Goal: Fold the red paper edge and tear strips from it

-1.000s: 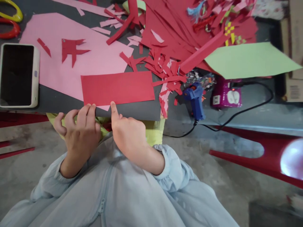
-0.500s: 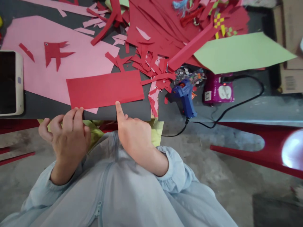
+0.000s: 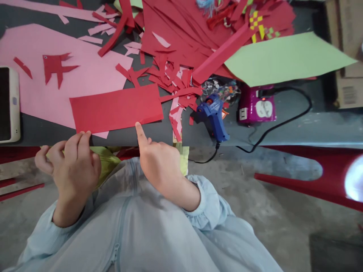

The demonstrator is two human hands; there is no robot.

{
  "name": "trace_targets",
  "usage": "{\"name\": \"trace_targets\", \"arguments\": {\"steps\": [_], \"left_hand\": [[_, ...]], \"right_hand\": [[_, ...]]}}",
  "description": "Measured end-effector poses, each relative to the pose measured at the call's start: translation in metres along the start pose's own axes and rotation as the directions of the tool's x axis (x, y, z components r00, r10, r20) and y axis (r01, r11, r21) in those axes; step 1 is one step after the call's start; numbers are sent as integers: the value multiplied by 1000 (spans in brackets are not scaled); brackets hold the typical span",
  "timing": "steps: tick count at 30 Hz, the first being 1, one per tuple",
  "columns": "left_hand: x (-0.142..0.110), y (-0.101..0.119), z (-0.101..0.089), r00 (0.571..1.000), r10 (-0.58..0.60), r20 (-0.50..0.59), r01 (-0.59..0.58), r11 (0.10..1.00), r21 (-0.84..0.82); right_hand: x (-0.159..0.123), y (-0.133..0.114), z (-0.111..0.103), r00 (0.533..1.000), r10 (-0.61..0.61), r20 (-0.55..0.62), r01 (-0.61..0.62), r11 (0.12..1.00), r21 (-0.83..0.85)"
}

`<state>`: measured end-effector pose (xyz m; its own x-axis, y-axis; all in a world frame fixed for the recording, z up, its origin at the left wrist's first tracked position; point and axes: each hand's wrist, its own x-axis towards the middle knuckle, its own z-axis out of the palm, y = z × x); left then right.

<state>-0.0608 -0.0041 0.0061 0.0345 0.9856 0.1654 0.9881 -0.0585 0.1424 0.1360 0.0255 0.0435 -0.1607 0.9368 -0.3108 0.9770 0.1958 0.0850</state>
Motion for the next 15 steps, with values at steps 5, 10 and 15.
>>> {"name": "trace_targets", "arguments": {"steps": [5, 10, 15], "left_hand": [[3, 1, -3, 1000, 5, 14, -6, 1000, 29], [3, 0, -4, 999, 31, 22, -33, 998, 60], [2, -2, -5, 1000, 12, 28, -12, 1000, -11]], "right_hand": [[0, 2, 0, 999, 32, 12, -33, 999, 11], [-1, 11, 1, 996, 85, 10, -85, 996, -7], [-1, 20, 1, 990, 139, 39, -139, 990, 3]]}}
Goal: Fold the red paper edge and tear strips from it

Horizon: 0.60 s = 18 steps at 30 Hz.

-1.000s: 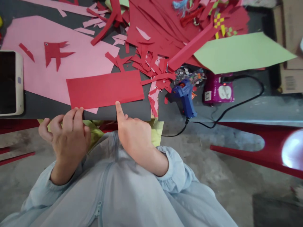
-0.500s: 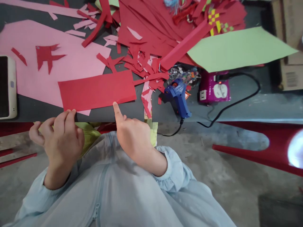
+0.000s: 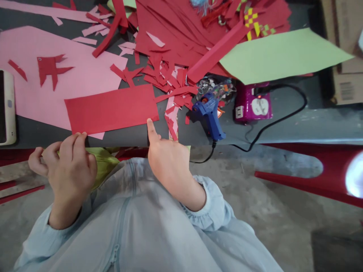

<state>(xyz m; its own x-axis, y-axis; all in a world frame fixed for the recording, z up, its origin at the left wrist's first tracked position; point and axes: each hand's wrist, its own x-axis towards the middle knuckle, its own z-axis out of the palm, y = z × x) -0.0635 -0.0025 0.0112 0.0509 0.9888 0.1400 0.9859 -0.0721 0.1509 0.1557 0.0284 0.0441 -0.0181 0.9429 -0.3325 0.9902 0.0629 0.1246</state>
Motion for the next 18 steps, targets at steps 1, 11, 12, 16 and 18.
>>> {"name": "trace_targets", "arguments": {"steps": [1, 11, 12, 16, 18], "left_hand": [[0, 0, 0, 1000, -2, 4, 2, 1000, -8], [1, 1, 0, 999, -39, 18, 40, 999, -34], [1, 0, 0, 999, -30, 20, 31, 999, -26], [0, -4, 0, 999, -1, 38, 1, 1000, -14], [0, -6, 1, 1000, 21, 22, -21, 1000, 7]], "right_hand": [[0, 1, 1, 1000, 14, -3, -14, 1000, 5], [2, 14, 1, 997, 72, 40, -73, 997, 29], [2, 15, 1, 997, 64, 44, -66, 997, 34], [5, 20, 5, 999, 38, -3, -37, 996, 81], [6, 24, 8, 998, 42, -54, -35, 992, 123]]}}
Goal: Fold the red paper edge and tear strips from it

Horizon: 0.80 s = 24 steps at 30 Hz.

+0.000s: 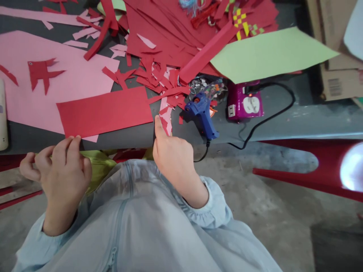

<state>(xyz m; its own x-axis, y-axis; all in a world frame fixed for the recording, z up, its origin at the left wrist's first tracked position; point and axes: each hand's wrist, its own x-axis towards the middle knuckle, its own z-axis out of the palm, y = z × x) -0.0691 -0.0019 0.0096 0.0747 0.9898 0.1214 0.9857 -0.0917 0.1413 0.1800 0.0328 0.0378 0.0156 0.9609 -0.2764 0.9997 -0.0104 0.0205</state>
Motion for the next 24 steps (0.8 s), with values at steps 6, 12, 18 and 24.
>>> {"name": "trace_targets", "arguments": {"steps": [6, 12, 18, 24], "left_hand": [[-1, -2, 0, 999, 46, -7, -46, 999, 6], [-5, -3, 5, 1000, 12, -20, -12, 1000, -10], [-12, -2, 7, 1000, -30, -2, 30, 999, -42], [-18, -2, 11, 999, -36, -2, 36, 999, -7]], "right_hand": [[2, 9, 0, 987, 62, -151, -43, 991, 123], [8, 2, 3, 944, -71, -322, 150, 962, 227], [22, -18, 8, 858, -260, -443, 374, 907, 192], [27, -25, 9, 865, -259, -430, 379, 898, 222]]}}
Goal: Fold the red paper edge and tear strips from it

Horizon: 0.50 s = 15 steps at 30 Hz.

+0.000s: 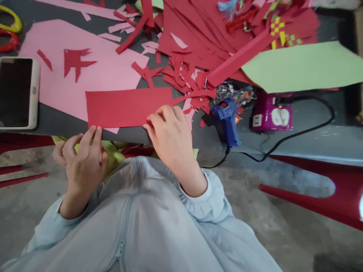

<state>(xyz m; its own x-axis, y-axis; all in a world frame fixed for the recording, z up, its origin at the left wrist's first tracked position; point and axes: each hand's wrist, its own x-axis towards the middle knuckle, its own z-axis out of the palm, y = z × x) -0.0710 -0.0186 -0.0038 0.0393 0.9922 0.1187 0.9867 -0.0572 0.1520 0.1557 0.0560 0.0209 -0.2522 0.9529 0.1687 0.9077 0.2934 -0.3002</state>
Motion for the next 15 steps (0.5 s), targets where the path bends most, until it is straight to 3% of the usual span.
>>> {"name": "trace_targets", "arguments": {"steps": [10, 15], "left_hand": [[-3, -1, 2, 999, -23, -32, 20, 997, -73], [-4, -1, 1, 998, 18, -55, -19, 1000, -18]], "right_hand": [[1, -5, -5, 987, 32, 157, -43, 997, 68], [4, -5, -4, 982, 35, 187, -42, 999, 35]]}}
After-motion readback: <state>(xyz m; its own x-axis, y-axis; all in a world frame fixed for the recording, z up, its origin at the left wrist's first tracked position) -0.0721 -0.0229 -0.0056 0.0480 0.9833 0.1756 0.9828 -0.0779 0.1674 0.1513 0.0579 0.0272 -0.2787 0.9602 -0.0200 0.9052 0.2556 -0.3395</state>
